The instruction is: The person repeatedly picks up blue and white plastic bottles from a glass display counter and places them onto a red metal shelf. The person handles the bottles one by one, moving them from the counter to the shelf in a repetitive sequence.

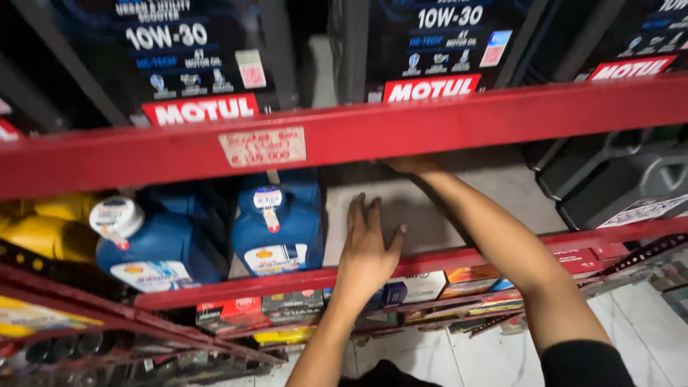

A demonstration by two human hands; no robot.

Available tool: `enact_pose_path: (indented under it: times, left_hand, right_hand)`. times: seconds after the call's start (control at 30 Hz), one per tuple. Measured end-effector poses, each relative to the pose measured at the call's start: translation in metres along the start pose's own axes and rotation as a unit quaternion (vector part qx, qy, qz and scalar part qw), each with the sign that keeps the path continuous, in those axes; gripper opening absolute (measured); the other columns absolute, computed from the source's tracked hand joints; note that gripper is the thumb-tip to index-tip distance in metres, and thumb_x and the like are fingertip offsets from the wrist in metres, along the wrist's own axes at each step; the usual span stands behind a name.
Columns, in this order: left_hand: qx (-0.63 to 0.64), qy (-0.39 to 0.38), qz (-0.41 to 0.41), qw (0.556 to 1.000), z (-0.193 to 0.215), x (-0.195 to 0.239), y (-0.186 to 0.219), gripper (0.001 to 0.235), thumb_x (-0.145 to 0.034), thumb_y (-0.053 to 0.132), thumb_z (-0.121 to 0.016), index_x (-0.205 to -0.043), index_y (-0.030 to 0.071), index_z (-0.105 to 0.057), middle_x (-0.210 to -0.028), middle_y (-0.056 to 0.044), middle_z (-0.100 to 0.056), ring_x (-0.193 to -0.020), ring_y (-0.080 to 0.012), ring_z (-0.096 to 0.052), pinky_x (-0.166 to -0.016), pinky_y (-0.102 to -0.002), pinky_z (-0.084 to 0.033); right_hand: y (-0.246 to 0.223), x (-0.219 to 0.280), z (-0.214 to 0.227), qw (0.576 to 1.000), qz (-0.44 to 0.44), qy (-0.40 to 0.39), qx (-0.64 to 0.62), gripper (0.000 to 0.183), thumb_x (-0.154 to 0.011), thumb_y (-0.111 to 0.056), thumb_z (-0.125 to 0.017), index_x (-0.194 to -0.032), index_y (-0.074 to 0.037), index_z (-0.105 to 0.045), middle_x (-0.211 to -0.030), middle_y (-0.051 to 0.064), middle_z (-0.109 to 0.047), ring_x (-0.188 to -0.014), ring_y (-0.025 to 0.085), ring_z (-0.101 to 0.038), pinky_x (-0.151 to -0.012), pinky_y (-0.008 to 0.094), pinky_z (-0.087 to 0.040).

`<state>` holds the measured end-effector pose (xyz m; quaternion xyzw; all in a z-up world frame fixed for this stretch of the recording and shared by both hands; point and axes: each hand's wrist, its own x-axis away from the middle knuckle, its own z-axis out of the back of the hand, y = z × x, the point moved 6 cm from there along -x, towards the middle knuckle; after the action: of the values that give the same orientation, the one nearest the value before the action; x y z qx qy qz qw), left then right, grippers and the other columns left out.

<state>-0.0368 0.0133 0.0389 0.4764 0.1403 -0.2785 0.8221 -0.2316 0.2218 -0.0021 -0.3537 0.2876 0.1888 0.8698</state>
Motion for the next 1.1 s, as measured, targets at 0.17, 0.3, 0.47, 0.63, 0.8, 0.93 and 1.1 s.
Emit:
enact_pose_path:
  times: [0.17,0.3,0.47,0.63,0.8,0.93,1.1]
  left_hand:
    - [0.003,-0.029,-0.030,0.999,0.002,0.000,0.007,0.063,-0.091,0.023,-0.070,-0.140,-0.010,-0.047,-0.146,-0.036,-0.043,-0.137,-0.0541,-0.039,-0.112,-0.052,-0.036]
    - [0.008,-0.044,-0.076,0.996,0.004,0.000,0.013,0.063,-0.090,0.024,-0.071,-0.136,-0.012,-0.047,-0.144,-0.037,-0.044,-0.135,-0.0532,-0.042,-0.114,-0.053,-0.036]
    - [0.026,-0.058,-0.129,0.990,0.005,0.002,0.018,0.058,-0.087,0.023,-0.073,-0.132,-0.008,-0.053,-0.137,-0.033,-0.052,-0.131,-0.0513,-0.046,-0.113,-0.053,-0.035]
    - [0.195,-0.114,-0.273,0.935,0.002,0.045,0.016,0.040,-0.087,0.015,-0.070,-0.124,0.001,-0.063,-0.129,-0.023,-0.060,-0.124,-0.0412,-0.057,-0.110,-0.050,-0.043]
    - [0.343,-0.363,-0.217,0.839,-0.058,0.153,-0.037,0.028,-0.086,0.009,-0.070,-0.113,0.003,-0.071,-0.121,-0.017,-0.070,-0.116,-0.0350,-0.067,-0.100,-0.044,-0.051]
    - [0.376,-0.457,-0.190,0.783,-0.112,0.262,-0.125,0.026,-0.083,0.009,-0.071,-0.109,0.006,-0.076,-0.111,-0.016,-0.075,-0.110,-0.0331,-0.072,-0.097,-0.043,-0.055]
    - [0.359,-0.552,-0.218,0.721,-0.142,0.338,-0.202,0.033,-0.077,0.015,-0.074,-0.109,0.005,-0.076,-0.105,-0.016,-0.076,-0.104,-0.0317,-0.074,-0.097,-0.043,-0.055]
  right_hand:
    - [-0.069,0.031,0.030,0.991,-0.052,-0.104,-0.071,0.023,-0.099,-0.021,-0.071,-0.117,-0.007,-0.072,-0.107,0.009,-0.075,-0.102,0.021,-0.072,-0.089,0.035,-0.059]
    - [-0.175,0.091,0.074,0.993,-0.044,0.059,0.090,0.041,-0.088,-0.019,-0.081,-0.123,-0.002,-0.068,-0.120,0.016,-0.070,-0.116,0.028,-0.064,-0.097,0.039,-0.050]
    - [-0.198,0.229,0.068,0.884,-0.286,0.313,-0.198,0.031,-0.090,-0.017,-0.067,-0.114,0.002,-0.062,-0.102,0.007,-0.067,-0.085,0.016,-0.061,-0.072,0.033,-0.054]
    - [-0.194,0.382,-0.003,0.792,-0.404,0.455,-0.049,0.021,-0.099,-0.020,-0.063,-0.089,-0.002,-0.061,-0.076,0.001,-0.056,-0.067,0.009,-0.047,-0.060,0.026,-0.041]
    - [-0.250,0.502,-0.068,0.623,-0.579,0.524,0.055,0.041,-0.101,-0.024,-0.062,-0.069,0.000,-0.054,-0.059,0.001,-0.044,-0.058,0.009,-0.037,-0.051,0.031,-0.036]
    - [-0.322,0.537,-0.102,0.525,-0.633,0.550,0.144,0.040,-0.097,-0.025,-0.064,-0.069,0.002,-0.056,-0.054,0.007,-0.046,-0.054,0.011,-0.039,-0.049,0.034,-0.037]
    - [-0.390,0.554,-0.137,0.450,-0.652,0.575,0.204,0.038,-0.096,-0.025,-0.065,-0.071,0.003,-0.058,-0.054,0.012,-0.046,-0.051,0.013,-0.039,-0.048,0.036,-0.036]
